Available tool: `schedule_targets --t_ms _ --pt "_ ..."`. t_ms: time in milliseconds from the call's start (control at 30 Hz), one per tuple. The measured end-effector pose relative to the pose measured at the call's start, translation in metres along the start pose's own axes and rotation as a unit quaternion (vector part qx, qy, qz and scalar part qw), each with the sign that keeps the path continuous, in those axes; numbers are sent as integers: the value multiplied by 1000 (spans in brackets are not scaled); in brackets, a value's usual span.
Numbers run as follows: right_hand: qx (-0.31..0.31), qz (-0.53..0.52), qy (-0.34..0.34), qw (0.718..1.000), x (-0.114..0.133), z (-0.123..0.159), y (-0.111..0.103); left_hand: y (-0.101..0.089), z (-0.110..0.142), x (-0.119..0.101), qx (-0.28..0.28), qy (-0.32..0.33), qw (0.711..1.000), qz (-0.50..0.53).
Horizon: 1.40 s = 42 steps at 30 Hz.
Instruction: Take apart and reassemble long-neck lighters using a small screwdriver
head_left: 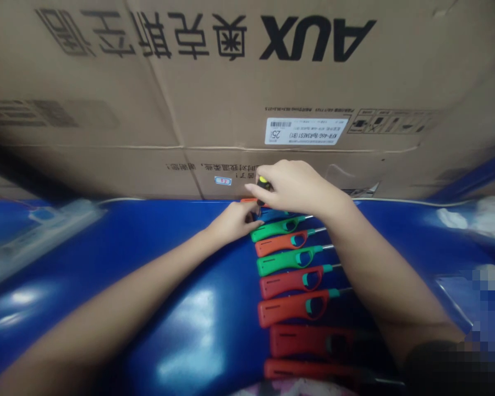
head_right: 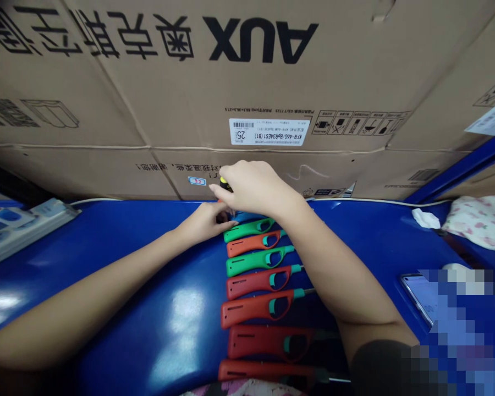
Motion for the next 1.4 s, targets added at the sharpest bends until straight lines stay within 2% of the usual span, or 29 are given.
schedule_targets --t_ms 167,333,767,933,1200,1400 --pt "-7 -22 12 1000 -1 0 0 0 0 0 2 -1 1000 0" --pt "-8 2 6 1000 -3 1 -1 0 1 -2 4 -2 1000 6" --pt "25 -22 35 999 -5 1 -5 -2 0 -3 6 -9 1000 7" --pt "7 -10 14 1000 -5 1 -4 -2 0 -4 6 -11 1000 9" --pt "12 -23 -16 1000 -3 2 -2 0 1 -1 1 -7 1000 10" --pt "5 -1 -3 1000 -3 1 -3 -1 0 -2 -2 -6 1000 9"
Point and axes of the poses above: each hand's wrist, its own z-axis away from the middle knuckle, its own y-axis out of the palm, x = y × z, the point moved 1 cm from there along -z, towards the middle knuckle, and after that the axes turned 5 degrees about y, right-handed, at the moved point
